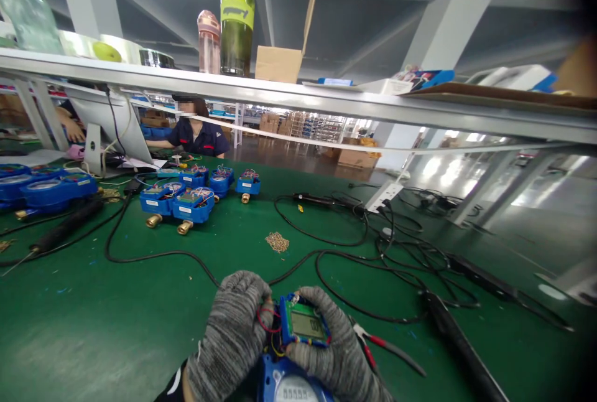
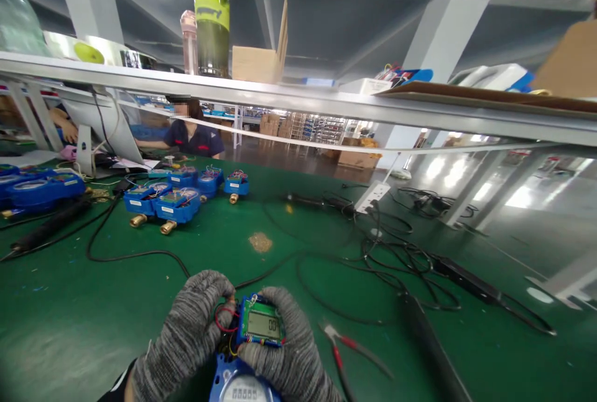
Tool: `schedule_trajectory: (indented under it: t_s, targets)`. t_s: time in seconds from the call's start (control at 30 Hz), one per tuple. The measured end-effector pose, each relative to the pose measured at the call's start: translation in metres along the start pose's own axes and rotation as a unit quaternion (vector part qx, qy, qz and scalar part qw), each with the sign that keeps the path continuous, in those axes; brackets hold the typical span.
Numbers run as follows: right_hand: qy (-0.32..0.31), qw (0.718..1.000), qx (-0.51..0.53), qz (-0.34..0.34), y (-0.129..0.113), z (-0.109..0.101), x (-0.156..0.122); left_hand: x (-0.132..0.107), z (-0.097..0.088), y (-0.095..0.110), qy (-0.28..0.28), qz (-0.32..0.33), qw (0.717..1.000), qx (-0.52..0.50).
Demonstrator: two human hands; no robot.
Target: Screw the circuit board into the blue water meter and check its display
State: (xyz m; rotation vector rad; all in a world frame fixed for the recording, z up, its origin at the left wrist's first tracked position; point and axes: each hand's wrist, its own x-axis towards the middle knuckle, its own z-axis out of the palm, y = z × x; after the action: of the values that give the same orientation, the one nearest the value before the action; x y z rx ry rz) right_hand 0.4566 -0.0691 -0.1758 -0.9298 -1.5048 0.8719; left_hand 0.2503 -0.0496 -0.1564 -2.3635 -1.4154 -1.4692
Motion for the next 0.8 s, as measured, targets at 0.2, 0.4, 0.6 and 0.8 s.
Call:
schedule_trajectory:
  t_s: [0.2, 0.4, 0.6, 0.8]
  targets:
    - [-0.011, 1.0, 0.004, 0.027, -0.017, 0.001, 0.004, 0.003, -0.019, 0.003, -0.148, -0.143, 0.95, -0.235]
    - [-0.018, 0.999, -0.025, 0.034, -0.022, 0.002, 0.005, 0.02, -0.053, -0.016, -0.279, -0.123, 0.882, -0.359]
    - [-0.019, 0.999, -0.041, -0.02, -0.026, 0.003, 0.009, 0.026, -0.06, -0.007, -0.311, -0.045, 0.929, -0.193]
    - [-0.007, 0.997, -0.065, -0.035, -0.022, 0.001, 0.006, 0.017, -0.042, 0.005, -0.237, -0.016, 0.962, -0.132]
